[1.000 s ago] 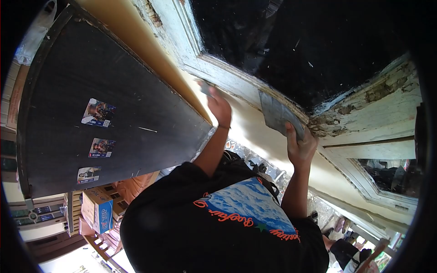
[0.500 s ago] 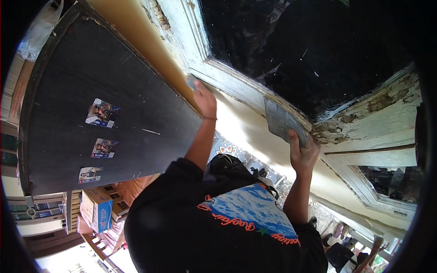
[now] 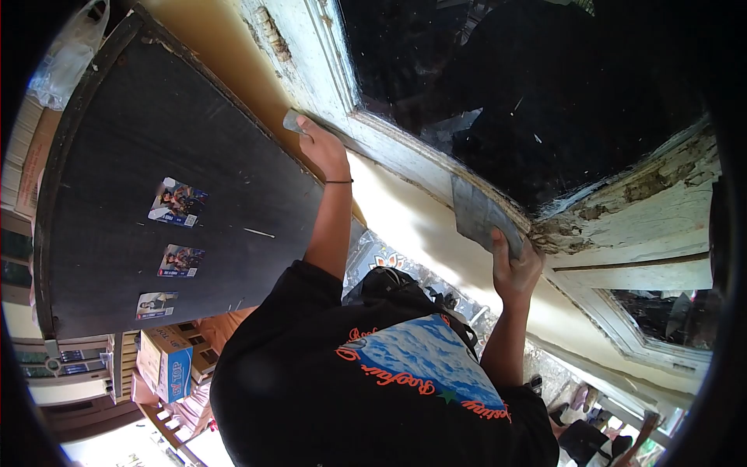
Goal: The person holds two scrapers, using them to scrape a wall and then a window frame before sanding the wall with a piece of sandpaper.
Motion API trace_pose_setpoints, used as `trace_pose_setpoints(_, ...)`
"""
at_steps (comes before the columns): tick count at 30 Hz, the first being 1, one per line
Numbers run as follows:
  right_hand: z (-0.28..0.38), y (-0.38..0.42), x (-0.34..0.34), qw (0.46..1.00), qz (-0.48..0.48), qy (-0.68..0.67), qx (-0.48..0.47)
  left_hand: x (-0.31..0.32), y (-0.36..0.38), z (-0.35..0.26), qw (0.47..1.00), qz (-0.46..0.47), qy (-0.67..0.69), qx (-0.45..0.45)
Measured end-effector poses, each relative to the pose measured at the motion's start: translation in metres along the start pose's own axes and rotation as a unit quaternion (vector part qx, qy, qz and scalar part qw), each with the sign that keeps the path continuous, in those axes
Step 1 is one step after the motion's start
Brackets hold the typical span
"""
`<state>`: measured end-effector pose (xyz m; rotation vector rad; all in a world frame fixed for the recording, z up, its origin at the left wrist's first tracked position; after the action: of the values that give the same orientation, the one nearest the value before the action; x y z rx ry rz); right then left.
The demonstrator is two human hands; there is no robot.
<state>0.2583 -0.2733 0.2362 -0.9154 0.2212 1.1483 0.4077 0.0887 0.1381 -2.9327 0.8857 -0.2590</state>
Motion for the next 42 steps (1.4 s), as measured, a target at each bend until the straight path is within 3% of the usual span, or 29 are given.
trace_pose_setpoints(5,-0.004,0.001,0.002,1.0,0.02,0.0,0.009,-0.005,-0.023,0.004,0.997,-0.064,-0.011,0.052)
trace_pose_setpoints(7,-0.003,0.0,0.003,1.0,0.019,0.003,0.005,0.001,-0.001,-0.054,0.978,-0.048,0.039,0.2)
trace_pose_setpoints(8,-0.004,0.001,0.004,1.0,0.021,0.001,0.019,-0.002,-0.002,-0.054,0.978,-0.05,0.035,0.197)
trace_pose_setpoints(10,-0.007,0.001,0.005,0.999,0.025,-0.001,0.03,0.0,-0.013,-0.031,0.997,-0.035,-0.002,0.068)
trace_pose_setpoints(14,-0.002,0.001,0.003,1.0,0.009,0.004,-0.009,0.005,-0.02,-0.029,0.999,-0.023,0.001,0.049)
trace_pose_setpoints(16,0.004,0.0,0.0,0.999,-0.013,0.01,-0.045,-0.002,-0.001,-0.069,0.948,-0.087,0.024,0.304)
trace_pose_setpoints(17,0.003,0.001,0.0,0.999,-0.008,0.017,-0.045,-0.009,0.0,-0.072,0.949,-0.088,0.019,0.302)
trace_pose_setpoints(19,0.004,0.001,-0.001,0.998,-0.01,0.022,-0.049,-0.002,-0.024,-0.046,0.997,-0.024,-0.026,0.073)
trace_pose_setpoints(21,0.005,0.001,-0.001,0.999,-0.006,0.013,-0.045,0.008,-0.019,-0.062,0.994,-0.008,-0.021,0.109)
trace_pose_setpoints(23,0.004,0.001,-0.001,0.999,-0.016,-0.003,-0.047,0.001,-0.006,-0.092,0.954,-0.077,0.001,0.289)
trace_pose_setpoints(24,0.003,0.002,-0.002,0.998,-0.024,-0.02,-0.05,-0.002,-0.005,-0.096,0.954,-0.077,0.001,0.288)
trace_pose_setpoints(26,-0.006,0.005,0.001,1.0,0.007,-0.003,-0.016,0.001,-0.019,-0.077,0.992,-0.033,-0.067,0.106)
trace_pose_setpoints(27,-0.014,0.006,0.006,0.999,0.039,0.014,0.019,0.001,-0.022,-0.072,0.992,-0.033,-0.065,0.106)
trace_pose_setpoints(29,-0.01,0.004,0.005,0.999,0.034,0.008,0.018,0.008,-0.012,-0.098,0.96,-0.027,-0.048,0.276)
trace_pose_setpoints(30,-0.01,0.004,0.004,0.999,0.033,0.002,0.02,0.007,-0.01,-0.103,0.96,-0.027,-0.047,0.275)
trace_pose_setpoints(32,-0.005,0.003,0.003,1.0,0.014,-0.002,-0.008,0.001,-0.017,-0.085,0.992,-0.021,-0.061,0.109)
trace_pose_setpoints(33,0.0,0.003,0.0,0.999,-0.005,-0.008,-0.035,0.001,-0.019,-0.08,0.992,-0.022,-0.061,0.108)
trace_pose_setpoints(35,0.006,0.001,-0.001,0.999,-0.017,-0.009,-0.05,0.006,-0.007,-0.112,0.945,-0.031,-0.022,0.326)
trace_pose_setpoints(36,0.009,0.001,-0.003,0.998,-0.028,-0.009,-0.063,0.008,-0.011,-0.111,0.945,-0.032,-0.02,0.326)
trace_pose_setpoints(38,0.007,0.002,-0.002,0.998,-0.019,-0.004,-0.057,0.005,-0.025,-0.091,0.977,-0.022,-0.044,0.208)
trace_pose_setpoints(42,-0.005,0.004,0.004,0.999,0.032,0.014,0.009,0.009,-0.013,-0.112,0.962,-0.01,-0.033,0.271)
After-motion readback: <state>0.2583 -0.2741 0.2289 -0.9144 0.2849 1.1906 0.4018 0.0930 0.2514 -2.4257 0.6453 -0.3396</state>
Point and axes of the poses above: each hand's wrist, its own y-axis away from the middle knuckle, its own x-axis out of the palm, z = x × y, the point moved 10 cm from there along -y, towards the middle knuckle, and after that the axes turned 1 degree about z, right-handed, at the moved point
